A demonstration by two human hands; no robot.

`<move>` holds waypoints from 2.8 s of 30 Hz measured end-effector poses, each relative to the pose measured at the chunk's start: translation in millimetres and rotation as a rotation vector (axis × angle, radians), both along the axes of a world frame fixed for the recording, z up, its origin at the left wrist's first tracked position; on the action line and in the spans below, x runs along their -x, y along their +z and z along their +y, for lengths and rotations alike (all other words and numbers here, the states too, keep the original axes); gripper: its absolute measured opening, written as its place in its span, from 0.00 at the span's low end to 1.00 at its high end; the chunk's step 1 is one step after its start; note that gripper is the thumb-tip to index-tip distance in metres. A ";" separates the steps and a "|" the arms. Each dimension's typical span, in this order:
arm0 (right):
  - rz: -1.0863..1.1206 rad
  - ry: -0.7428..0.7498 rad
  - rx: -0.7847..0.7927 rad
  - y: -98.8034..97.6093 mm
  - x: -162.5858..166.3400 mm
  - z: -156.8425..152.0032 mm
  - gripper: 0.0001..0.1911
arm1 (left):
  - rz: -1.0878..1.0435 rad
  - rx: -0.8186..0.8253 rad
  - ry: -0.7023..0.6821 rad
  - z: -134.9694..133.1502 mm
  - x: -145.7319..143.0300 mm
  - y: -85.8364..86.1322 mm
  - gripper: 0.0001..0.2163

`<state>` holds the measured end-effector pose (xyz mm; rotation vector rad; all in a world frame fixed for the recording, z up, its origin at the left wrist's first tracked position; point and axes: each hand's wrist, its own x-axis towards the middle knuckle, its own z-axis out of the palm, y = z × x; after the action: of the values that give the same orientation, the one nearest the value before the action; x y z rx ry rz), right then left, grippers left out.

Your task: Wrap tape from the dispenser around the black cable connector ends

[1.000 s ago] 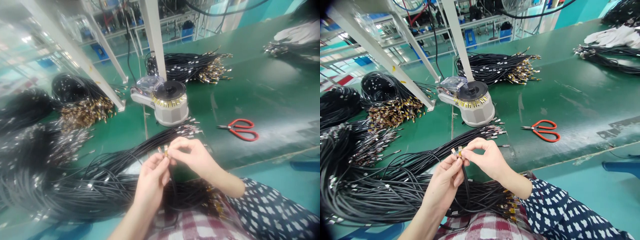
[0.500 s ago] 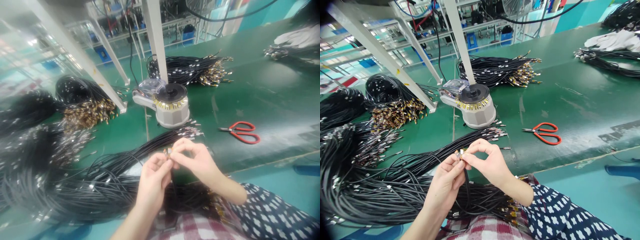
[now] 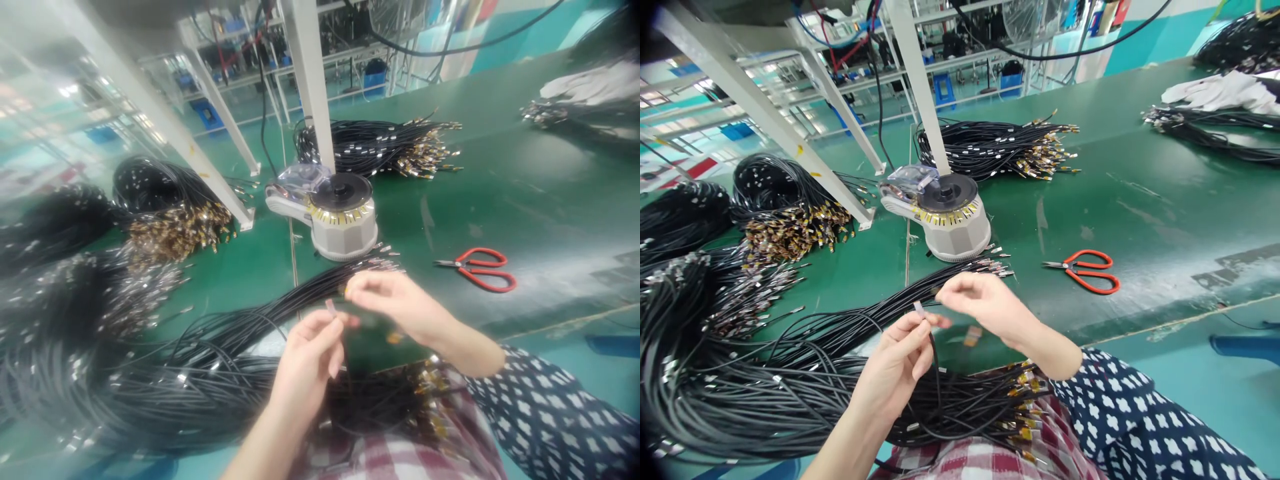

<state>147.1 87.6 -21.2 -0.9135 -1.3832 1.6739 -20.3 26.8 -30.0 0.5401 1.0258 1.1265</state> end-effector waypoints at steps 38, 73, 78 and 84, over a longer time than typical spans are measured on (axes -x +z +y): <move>-0.205 -0.149 -0.196 13.8 13.8 -15.0 0.08 | 0.240 -0.164 -0.022 -13.0 -4.7 9.6 0.14; 0.185 0.006 0.268 4.6 14.5 -5.8 0.20 | -0.044 0.001 -0.129 -2.1 2.4 3.7 0.11; 0.298 -0.012 0.211 -0.8 19.6 -8.3 0.21 | -0.110 0.017 -0.164 -1.1 1.2 4.7 0.10; 0.138 -0.162 0.052 4.7 21.7 -17.8 0.20 | 0.091 0.001 -0.011 -2.3 0.0 8.9 0.10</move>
<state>125.4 69.8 -16.5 -0.8967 -1.1477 1.6236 -20.4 24.5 -21.1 0.6000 1.1006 1.0992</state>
